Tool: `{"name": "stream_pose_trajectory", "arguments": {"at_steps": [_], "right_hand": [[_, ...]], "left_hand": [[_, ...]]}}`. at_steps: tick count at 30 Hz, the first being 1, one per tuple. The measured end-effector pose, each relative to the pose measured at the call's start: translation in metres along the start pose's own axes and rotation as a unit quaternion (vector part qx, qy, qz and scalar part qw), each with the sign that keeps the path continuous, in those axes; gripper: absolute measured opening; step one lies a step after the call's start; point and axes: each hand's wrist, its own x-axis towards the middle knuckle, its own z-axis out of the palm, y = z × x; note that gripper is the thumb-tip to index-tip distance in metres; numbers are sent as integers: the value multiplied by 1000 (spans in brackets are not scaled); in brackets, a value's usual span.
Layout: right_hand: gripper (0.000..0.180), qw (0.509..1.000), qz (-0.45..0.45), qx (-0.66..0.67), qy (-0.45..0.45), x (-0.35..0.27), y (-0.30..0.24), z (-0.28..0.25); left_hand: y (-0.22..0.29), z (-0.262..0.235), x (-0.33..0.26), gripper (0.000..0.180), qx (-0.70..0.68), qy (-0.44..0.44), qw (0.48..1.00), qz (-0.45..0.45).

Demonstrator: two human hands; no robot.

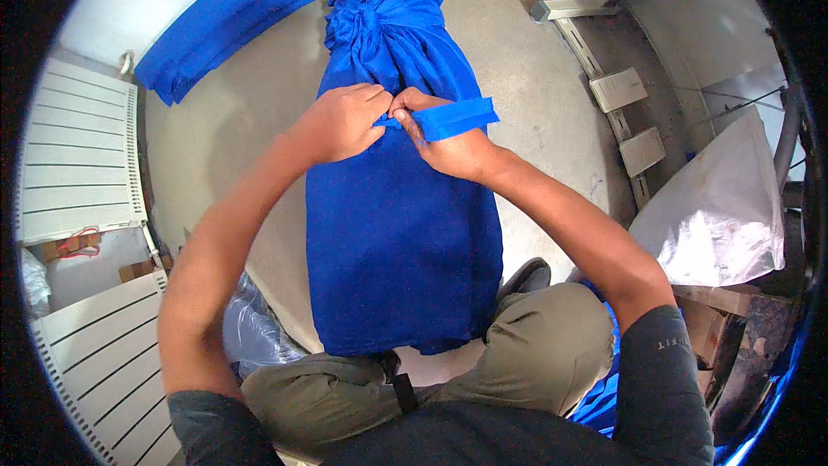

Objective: The person folds a blue garment and places it into a large blue drawstring bag. They then pull the drawstrings to cinch the bag closed and tie the strings into a knot to secure the contents.

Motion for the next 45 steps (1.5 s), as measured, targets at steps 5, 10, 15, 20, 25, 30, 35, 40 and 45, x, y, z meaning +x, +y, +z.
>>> {"name": "stream_pose_trajectory", "arguments": {"at_steps": [5, 10, 15, 20, 25, 30, 35, 40, 45], "right_hand": [[16, 996, -68, -64, 3, 12, 9, -10], [23, 939, -152, -308, 20, 32, 3, -32], [38, 956, -51, -282, -67, 21, 24, -25], [48, 942, 145, -268, -141, -76, 106, -29], [51, 976, 138, -157, -61, -72, 94, -35], [57, 935, 246, 253, 43, -14, 41, -1], [60, 881, 198, 430, 23, 49, -28, 50], [63, 963, 55, 167, 206, 59, -47, 107], [65, 957, 145, 212, -132, 11, -52, 56]], "left_hand": [[-5, -40, 1, 35, 39, -219, 974, -52], [10, -73, 16, 44, 93, -340, 924, -146], [-2, -48, -30, 40, 84, -260, 938, -214], [-7, 39, -138, 36, -67, -165, 929, -326], [27, 16, -116, 40, -161, -49, 857, -487], [-3, 1, -66, 43, -432, 339, 664, -508], [-70, 16, -44, 34, -234, 463, 632, -576], [-83, 16, -26, 23, 134, 72, 675, -722], [-95, 35, -46, 28, 222, -84, 629, -740]]}}
